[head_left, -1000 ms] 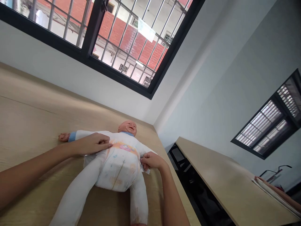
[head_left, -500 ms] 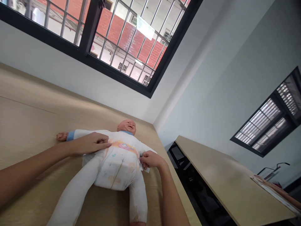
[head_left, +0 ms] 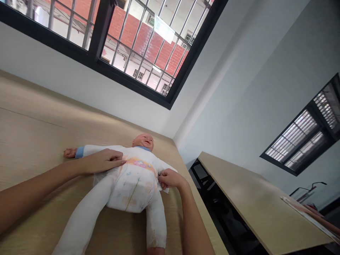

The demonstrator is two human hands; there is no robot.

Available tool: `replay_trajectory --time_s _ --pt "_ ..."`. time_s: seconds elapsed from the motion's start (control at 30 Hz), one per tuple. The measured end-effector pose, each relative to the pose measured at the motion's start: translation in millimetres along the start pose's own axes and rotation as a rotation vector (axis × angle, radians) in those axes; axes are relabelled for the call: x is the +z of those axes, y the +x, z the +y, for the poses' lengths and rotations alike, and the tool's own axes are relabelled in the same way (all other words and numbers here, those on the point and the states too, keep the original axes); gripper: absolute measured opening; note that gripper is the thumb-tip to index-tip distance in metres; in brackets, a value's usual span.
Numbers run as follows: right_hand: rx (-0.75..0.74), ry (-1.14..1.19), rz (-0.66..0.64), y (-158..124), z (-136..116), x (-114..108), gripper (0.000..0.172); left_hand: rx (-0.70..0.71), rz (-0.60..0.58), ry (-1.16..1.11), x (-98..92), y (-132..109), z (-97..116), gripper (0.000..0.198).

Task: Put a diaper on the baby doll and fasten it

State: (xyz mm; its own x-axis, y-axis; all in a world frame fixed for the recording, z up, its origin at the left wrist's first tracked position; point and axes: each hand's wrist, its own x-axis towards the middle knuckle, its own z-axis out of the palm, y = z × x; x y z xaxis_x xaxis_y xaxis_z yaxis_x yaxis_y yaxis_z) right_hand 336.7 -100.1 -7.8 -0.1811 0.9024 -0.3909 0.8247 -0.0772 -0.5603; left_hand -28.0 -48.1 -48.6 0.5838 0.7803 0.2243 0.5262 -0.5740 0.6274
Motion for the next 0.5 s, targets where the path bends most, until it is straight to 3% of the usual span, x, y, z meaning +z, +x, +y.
replay_trajectory --time_s 0.5 --pt "-0.092 0.144 0.016 -4.1 -6.8 1.9 0.018 0.053 0.076 0.044 4.2 -0.4 4.6 0.045"
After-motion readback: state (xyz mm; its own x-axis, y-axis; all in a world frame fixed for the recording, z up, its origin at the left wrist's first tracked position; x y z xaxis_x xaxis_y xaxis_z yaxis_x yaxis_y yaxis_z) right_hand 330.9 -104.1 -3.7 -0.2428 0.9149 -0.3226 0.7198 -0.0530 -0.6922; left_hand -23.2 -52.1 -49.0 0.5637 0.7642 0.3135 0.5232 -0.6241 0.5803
